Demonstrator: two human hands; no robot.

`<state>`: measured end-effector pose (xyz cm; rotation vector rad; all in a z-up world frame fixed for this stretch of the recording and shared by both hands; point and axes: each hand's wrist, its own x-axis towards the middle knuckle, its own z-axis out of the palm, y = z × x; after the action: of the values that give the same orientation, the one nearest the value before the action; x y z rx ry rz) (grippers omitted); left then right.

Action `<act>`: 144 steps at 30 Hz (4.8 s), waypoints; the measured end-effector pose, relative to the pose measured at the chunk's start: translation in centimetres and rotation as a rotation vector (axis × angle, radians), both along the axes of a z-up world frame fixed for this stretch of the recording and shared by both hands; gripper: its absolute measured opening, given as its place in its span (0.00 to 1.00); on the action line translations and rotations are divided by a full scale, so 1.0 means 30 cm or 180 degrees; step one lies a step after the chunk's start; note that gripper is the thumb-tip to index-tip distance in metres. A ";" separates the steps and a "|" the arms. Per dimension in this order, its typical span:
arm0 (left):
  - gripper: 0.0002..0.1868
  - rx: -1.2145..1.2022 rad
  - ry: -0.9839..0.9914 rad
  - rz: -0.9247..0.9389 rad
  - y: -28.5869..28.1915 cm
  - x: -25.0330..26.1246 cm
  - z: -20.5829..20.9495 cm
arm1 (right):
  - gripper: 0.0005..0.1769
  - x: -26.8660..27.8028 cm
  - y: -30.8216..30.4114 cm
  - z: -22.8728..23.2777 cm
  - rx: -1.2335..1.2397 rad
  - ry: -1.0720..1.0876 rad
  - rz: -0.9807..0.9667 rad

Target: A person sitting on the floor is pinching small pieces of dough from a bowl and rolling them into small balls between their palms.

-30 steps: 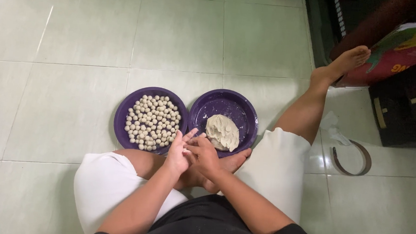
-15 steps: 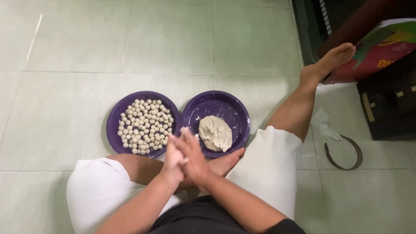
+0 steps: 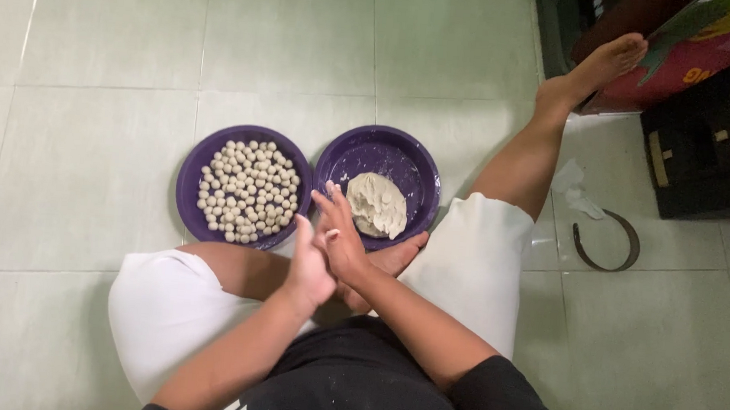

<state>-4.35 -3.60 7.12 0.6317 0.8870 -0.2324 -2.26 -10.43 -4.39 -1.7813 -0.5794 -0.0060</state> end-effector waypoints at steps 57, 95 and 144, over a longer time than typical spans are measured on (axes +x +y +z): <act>0.34 -0.0514 -0.0360 -0.0212 -0.064 -0.104 -0.179 | 0.48 -0.075 -0.016 0.203 0.2162 0.0858 0.0178; 0.15 0.0486 -0.0957 0.0346 0.808 0.205 -0.658 | 0.42 0.205 -0.280 -0.403 -0.2911 0.0474 -0.0950; 0.32 0.0956 -0.0544 0.0296 0.969 0.157 -0.859 | 0.08 0.250 -0.229 -0.670 -0.3077 -0.1304 -0.1113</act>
<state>0.35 25.47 -18.63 0.8730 0.7897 0.0403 5.24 -17.30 -24.48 -2.8457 -0.5936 -0.3990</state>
